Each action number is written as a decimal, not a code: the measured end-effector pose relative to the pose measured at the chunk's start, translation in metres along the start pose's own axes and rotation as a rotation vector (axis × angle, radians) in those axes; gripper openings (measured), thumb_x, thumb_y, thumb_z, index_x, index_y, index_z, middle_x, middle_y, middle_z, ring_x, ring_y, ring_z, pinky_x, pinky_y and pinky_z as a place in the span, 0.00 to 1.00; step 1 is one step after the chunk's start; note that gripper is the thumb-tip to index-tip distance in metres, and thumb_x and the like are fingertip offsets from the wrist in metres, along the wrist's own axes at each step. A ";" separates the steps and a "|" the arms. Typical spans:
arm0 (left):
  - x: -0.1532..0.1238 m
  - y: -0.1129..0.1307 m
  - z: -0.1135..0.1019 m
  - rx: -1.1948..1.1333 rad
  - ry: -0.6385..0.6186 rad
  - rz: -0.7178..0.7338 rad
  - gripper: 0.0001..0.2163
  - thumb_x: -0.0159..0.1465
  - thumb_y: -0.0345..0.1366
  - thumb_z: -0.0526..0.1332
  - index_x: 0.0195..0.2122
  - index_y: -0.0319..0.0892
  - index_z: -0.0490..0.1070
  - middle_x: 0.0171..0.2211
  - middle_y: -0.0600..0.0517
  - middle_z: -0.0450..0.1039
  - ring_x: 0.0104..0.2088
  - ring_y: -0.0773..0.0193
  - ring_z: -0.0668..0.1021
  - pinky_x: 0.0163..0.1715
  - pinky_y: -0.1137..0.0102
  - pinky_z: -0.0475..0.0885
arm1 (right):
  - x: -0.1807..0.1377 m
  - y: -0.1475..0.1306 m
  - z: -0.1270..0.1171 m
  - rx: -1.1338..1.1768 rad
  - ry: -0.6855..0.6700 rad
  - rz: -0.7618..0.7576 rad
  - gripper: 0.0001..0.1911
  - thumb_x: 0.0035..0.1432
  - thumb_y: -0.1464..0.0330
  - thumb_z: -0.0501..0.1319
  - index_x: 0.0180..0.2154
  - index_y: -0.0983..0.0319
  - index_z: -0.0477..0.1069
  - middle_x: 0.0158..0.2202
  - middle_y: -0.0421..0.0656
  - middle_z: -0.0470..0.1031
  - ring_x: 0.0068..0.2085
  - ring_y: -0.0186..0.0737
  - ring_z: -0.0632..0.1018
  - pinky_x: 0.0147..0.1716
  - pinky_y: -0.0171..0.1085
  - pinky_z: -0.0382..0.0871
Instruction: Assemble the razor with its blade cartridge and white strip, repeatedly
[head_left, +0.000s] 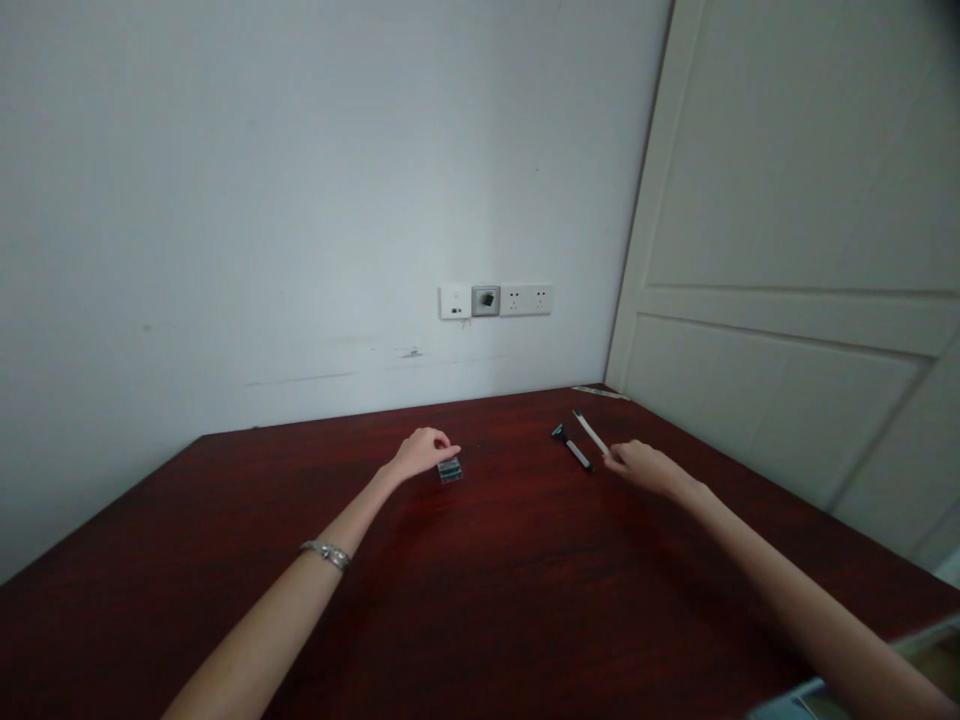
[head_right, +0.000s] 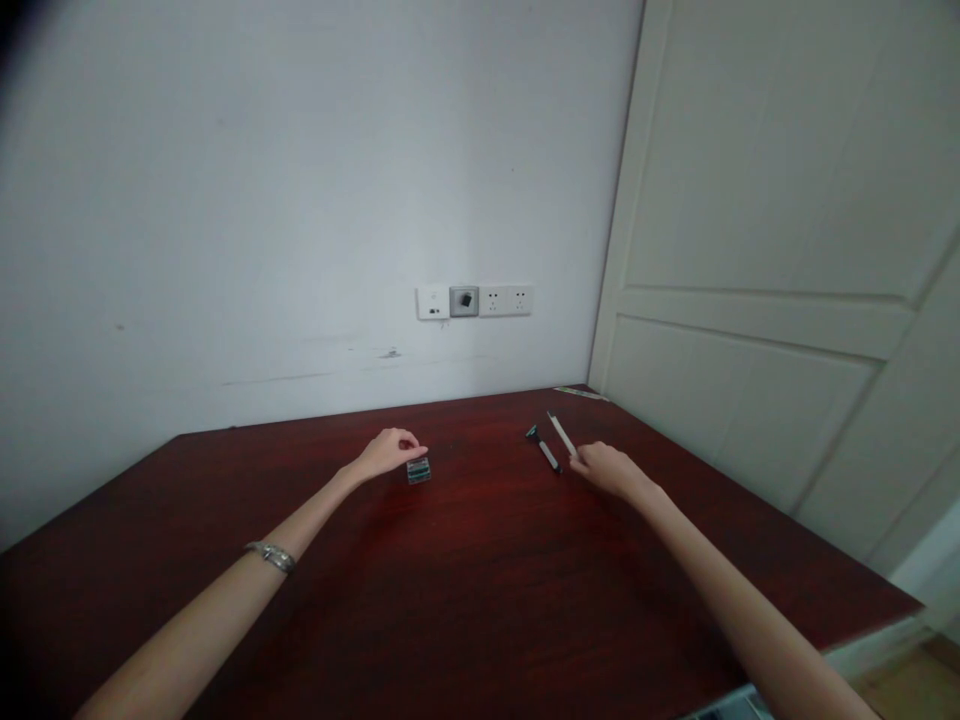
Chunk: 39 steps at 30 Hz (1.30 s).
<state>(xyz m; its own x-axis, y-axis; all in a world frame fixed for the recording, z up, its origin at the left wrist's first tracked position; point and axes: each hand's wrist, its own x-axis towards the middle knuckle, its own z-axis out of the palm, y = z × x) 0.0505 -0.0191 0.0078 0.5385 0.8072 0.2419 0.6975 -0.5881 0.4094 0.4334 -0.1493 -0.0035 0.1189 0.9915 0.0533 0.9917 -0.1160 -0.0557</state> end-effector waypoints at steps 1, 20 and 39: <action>0.000 -0.004 0.002 -0.021 -0.004 -0.001 0.20 0.56 0.52 0.55 0.31 0.40 0.75 0.32 0.48 0.76 0.34 0.61 0.76 0.33 0.71 0.66 | -0.001 0.007 0.004 0.008 -0.012 -0.015 0.20 0.60 0.59 0.47 0.31 0.64 0.72 0.34 0.52 0.76 0.36 0.47 0.77 0.30 0.36 0.62; 0.003 -0.014 0.016 -0.062 0.064 0.022 0.21 0.61 0.48 0.49 0.33 0.38 0.76 0.34 0.47 0.77 0.33 0.60 0.76 0.36 0.70 0.65 | 0.018 0.032 0.033 -0.007 -0.106 -0.026 0.25 0.60 0.55 0.45 0.36 0.64 0.73 0.38 0.54 0.75 0.39 0.49 0.77 0.34 0.39 0.64; -0.024 -0.022 0.000 0.147 -0.175 0.050 0.29 0.47 0.58 0.60 0.41 0.39 0.73 0.40 0.43 0.71 0.40 0.55 0.71 0.36 0.69 0.65 | 0.018 -0.031 -0.016 0.085 0.007 -0.158 0.25 0.60 0.51 0.42 0.35 0.60 0.70 0.36 0.49 0.76 0.38 0.47 0.76 0.34 0.37 0.64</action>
<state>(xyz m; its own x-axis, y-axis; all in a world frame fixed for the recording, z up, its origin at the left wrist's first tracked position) 0.0223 -0.0255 -0.0068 0.6388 0.7632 0.0972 0.7225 -0.6385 0.2652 0.4060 -0.1294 0.0155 -0.0375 0.9965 0.0750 0.9904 0.0470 -0.1299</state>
